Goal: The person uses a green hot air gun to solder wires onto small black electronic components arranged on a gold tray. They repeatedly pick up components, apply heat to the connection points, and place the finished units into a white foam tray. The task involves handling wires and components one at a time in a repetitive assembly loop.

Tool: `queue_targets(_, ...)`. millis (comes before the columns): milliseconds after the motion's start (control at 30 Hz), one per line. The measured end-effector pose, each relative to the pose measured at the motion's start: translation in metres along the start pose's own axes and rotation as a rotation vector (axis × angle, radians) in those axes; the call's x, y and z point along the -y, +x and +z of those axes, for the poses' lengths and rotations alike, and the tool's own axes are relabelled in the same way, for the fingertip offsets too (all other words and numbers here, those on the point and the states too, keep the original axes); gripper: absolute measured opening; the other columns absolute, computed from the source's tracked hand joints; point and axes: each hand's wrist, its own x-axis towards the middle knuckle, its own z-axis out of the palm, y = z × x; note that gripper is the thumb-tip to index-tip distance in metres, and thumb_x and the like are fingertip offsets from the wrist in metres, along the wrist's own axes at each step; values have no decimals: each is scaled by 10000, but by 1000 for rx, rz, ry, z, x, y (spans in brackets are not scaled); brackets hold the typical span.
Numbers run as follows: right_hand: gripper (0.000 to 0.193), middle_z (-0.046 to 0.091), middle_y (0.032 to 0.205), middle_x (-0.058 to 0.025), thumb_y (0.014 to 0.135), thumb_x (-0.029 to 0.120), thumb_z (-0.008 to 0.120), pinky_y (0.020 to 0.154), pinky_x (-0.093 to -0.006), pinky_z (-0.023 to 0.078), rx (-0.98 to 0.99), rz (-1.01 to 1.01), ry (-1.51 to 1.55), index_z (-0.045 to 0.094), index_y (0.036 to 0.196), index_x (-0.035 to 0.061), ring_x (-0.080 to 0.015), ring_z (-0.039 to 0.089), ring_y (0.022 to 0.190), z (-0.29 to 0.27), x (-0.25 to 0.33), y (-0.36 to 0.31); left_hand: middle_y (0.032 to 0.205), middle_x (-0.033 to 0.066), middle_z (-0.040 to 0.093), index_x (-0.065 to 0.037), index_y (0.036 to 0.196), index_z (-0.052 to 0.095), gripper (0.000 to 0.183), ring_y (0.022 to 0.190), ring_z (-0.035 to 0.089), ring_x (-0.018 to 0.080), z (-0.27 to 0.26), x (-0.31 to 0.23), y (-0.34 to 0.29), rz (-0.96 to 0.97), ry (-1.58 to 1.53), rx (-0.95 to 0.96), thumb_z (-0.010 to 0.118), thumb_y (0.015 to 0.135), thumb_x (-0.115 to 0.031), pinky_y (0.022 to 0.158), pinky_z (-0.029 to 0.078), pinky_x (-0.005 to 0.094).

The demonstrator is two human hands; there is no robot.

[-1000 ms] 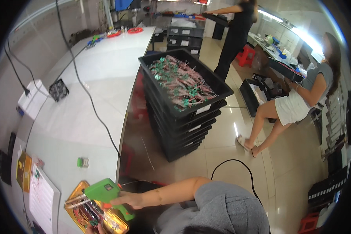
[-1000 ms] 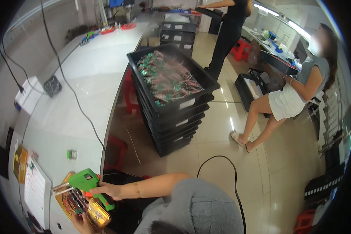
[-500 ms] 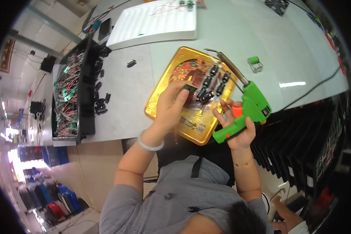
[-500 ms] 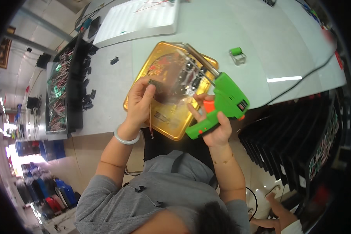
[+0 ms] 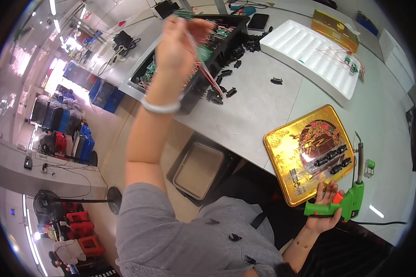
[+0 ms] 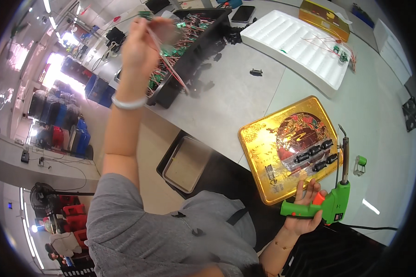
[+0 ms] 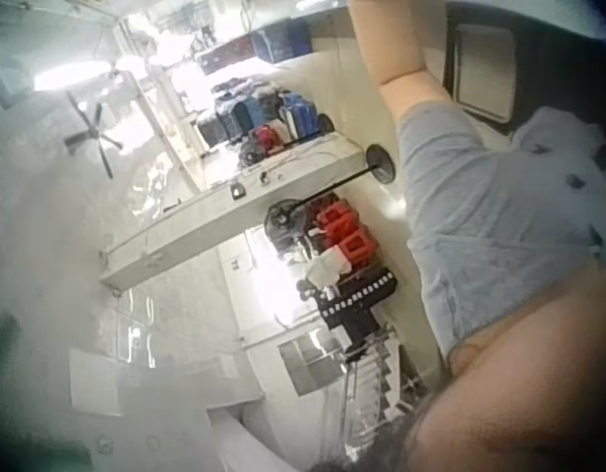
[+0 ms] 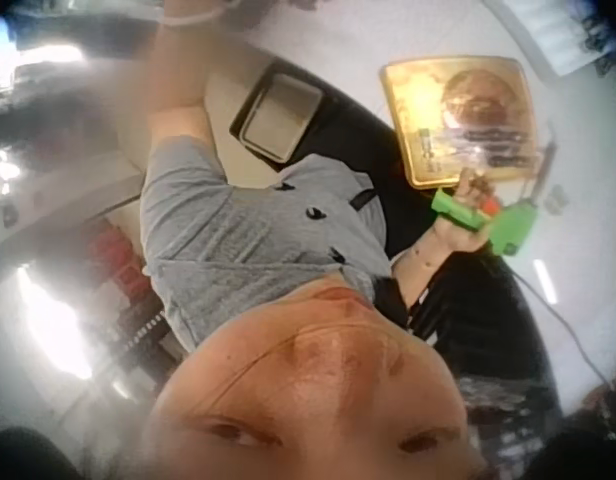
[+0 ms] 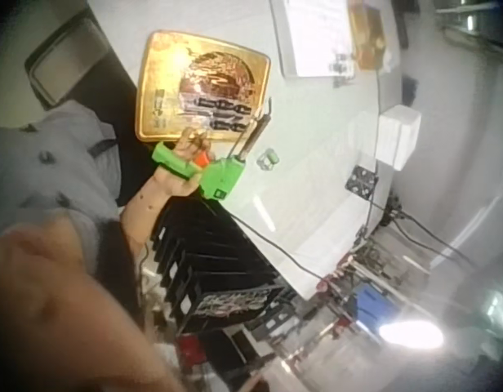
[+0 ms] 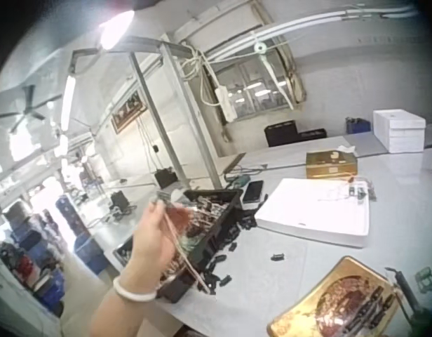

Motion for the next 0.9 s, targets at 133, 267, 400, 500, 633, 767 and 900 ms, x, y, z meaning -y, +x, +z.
queue_targets(133,426,368,1162,-147,778,261,502,1015,-475,147,-80,-6,-37,373,1129,56,-287,258,1191,-1,-4,-3,845,167,552,-42,948,333,102,785,557,321,-99,-14,43,78,110,-312,308,887,-120,739,451,428)
queue_targets(267,428,403,1151,-148,776,276,490,1009,-477,167,-75,-20,0,396,1127,51,-282,280,1180,0,-3,-1,956,219,499,-29,961,351,124,834,520,340,-189,32,36,-228,-150,-472,350,852,-88,775,431,436)
queue_targets(400,424,420,1122,-131,741,276,538,991,-486,210,-153,7,-30,422,1088,61,-260,321,1151,3,-4,-1,931,131,534,4,1007,477,270,844,516,227,-252,60,13,-126,807,-592,498,738,-12,753,419,322)
queue_targets(500,397,440,1063,-114,731,273,552,974,-490,245,-165,12,-14,437,1051,68,-240,373,1096,10,-3,4,917,148,530,7,1034,473,326,851,506,254,-201,47,25,558,1648,-418,529,716,-41,783,386,317)
queue_targets(633,390,448,1043,-107,720,288,561,953,-479,274,-172,-60,-79,451,1026,71,-235,396,1066,-1,12,10,915,100,547,-14,907,546,209,873,500,237,-13,79,43,382,1165,126,539,698,-25,819,356,331)
queue_targets(767,409,472,1022,-134,704,245,539,930,-488,297,-248,-93,53,450,1036,23,-257,420,1041,-10,21,16,824,100,569,-69,775,591,103,852,501,267,144,162,53,625,1105,620,574,673,-67,766,358,349)
queue_targets(900,455,470,1076,-149,716,158,514,860,-506,382,-365,14,242,400,1126,-4,-284,488,969,-11,15,15,805,102,578,-77,808,617,195,779,523,278,209,286,97,912,1029,589,558,630,-21,725,387,362)
